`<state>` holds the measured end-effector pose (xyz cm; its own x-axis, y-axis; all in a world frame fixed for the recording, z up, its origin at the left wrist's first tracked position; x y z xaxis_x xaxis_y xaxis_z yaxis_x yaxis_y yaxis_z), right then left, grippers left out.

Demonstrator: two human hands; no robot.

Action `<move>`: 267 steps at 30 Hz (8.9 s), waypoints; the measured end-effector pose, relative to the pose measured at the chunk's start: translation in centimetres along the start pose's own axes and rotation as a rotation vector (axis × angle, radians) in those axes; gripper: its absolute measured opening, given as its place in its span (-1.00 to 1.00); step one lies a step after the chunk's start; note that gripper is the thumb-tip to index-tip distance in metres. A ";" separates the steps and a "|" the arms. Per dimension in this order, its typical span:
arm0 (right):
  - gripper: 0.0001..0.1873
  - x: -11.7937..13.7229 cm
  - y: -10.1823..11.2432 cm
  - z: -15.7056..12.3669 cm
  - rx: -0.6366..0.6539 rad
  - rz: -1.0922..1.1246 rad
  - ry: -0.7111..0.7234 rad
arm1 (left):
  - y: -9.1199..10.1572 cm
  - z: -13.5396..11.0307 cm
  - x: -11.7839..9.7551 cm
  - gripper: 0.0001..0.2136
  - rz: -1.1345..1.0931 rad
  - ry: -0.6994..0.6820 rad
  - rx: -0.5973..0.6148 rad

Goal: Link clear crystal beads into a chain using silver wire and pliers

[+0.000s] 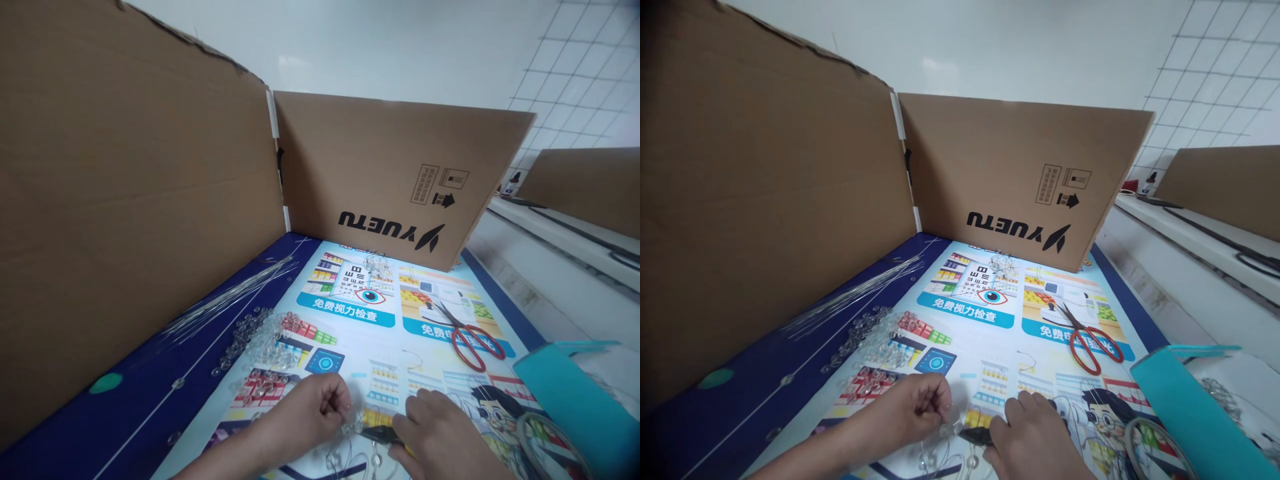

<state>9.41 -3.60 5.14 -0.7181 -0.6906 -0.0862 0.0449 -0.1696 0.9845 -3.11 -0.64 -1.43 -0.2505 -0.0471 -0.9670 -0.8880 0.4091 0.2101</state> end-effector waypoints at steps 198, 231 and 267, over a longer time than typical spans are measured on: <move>-0.87 -1.7 0.1 0.3 0.206 0.285 -0.190 | 0.8 -1.6 -3.9 -0.88 0.048 -0.203 -0.210; -0.91 -0.9 -0.7 0.3 0.209 0.308 -0.159 | 1.0 -1.6 -3.5 -0.87 -0.043 -0.225 -0.240; -0.83 -1.7 -1.0 0.0 0.342 0.311 -0.267 | 0.9 -1.6 -2.9 -0.87 0.145 -0.219 -0.241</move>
<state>10.59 -2.20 4.33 -0.8604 -0.4615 0.2159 0.0872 0.2841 0.9548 -3.78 -1.64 1.78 -0.3148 0.2027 -0.9272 -0.9214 0.1691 0.3498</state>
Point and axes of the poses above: each hand's wrist, its own z-axis towards the middle knuckle, its own y-axis out of the back of the hand, x = y × z, the point moved 10 cm from there along z, towards the middle knuckle, and after that the axes turned 2 degrees about -y, right-handed, at the moved point
